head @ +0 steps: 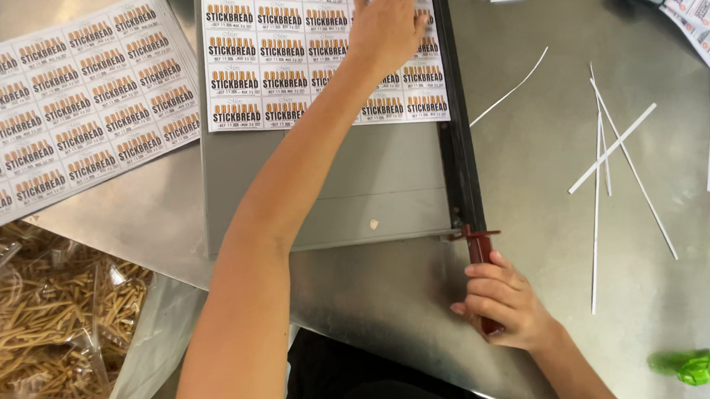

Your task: The person uses a paper trimmer to cut sheets of printed stickers into smaller individual pieces. They repeatedly align the sticker sheets on the trimmer's guide and pull down the cutting arm to separate the stickers.

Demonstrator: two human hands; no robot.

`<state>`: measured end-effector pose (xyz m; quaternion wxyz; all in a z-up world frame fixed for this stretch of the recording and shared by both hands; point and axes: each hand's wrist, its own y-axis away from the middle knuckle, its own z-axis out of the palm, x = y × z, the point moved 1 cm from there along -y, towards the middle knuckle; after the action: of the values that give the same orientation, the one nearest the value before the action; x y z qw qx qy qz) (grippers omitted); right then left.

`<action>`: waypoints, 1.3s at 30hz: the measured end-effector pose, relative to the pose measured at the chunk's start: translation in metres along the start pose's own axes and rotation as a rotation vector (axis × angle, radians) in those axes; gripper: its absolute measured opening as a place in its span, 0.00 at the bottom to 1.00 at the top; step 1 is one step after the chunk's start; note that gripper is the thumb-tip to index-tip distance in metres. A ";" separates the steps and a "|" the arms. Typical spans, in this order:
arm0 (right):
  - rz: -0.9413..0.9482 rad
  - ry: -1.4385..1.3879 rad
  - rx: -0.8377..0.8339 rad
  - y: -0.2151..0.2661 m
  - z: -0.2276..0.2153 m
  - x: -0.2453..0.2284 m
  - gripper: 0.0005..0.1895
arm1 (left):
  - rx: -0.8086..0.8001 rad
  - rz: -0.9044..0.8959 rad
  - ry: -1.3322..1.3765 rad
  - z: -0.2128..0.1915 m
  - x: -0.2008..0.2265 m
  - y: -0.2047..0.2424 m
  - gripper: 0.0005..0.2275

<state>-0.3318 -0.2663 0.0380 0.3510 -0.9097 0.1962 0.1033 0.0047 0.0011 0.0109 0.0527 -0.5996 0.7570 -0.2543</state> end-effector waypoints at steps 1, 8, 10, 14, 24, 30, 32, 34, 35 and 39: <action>-0.003 0.032 -0.032 -0.007 -0.005 -0.003 0.15 | -0.007 -0.029 -0.018 -0.007 0.004 0.003 0.30; 0.060 -0.281 0.538 -0.102 -0.083 -0.012 0.21 | -0.407 -0.291 -0.251 -0.074 0.032 0.028 0.37; 0.040 -0.373 0.634 -0.124 -0.090 -0.014 0.21 | -0.521 -0.177 -0.177 -0.089 0.043 0.061 0.37; 0.039 -0.442 0.655 -0.137 -0.097 -0.018 0.18 | -0.526 -0.012 -0.034 -0.109 0.032 0.106 0.38; 0.033 -0.416 0.680 -0.135 -0.095 -0.016 0.15 | -0.451 -0.173 -0.078 -0.075 0.022 0.051 0.31; 0.034 -0.405 0.697 -0.140 -0.095 -0.018 0.14 | -0.308 -0.129 -0.061 -0.023 0.023 0.015 0.31; 0.033 -0.401 0.692 -0.141 -0.096 -0.019 0.14 | -0.310 -0.151 -0.053 -0.016 0.023 0.010 0.30; 0.033 -0.401 0.691 -0.141 -0.096 -0.020 0.14 | -0.306 -0.170 -0.055 -0.014 0.023 0.007 0.30; 0.033 -0.403 0.695 -0.141 -0.095 -0.020 0.14 | -0.309 -0.173 -0.051 -0.014 0.023 0.007 0.30; 0.015 -0.397 0.694 -0.142 -0.095 -0.017 0.14 | -0.297 -0.171 -0.043 -0.015 0.022 0.008 0.31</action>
<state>-0.2817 -0.2303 0.1980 0.6677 -0.6980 0.1546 0.2073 -0.0141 -0.0134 0.0252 -0.0421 -0.6685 0.7310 -0.1304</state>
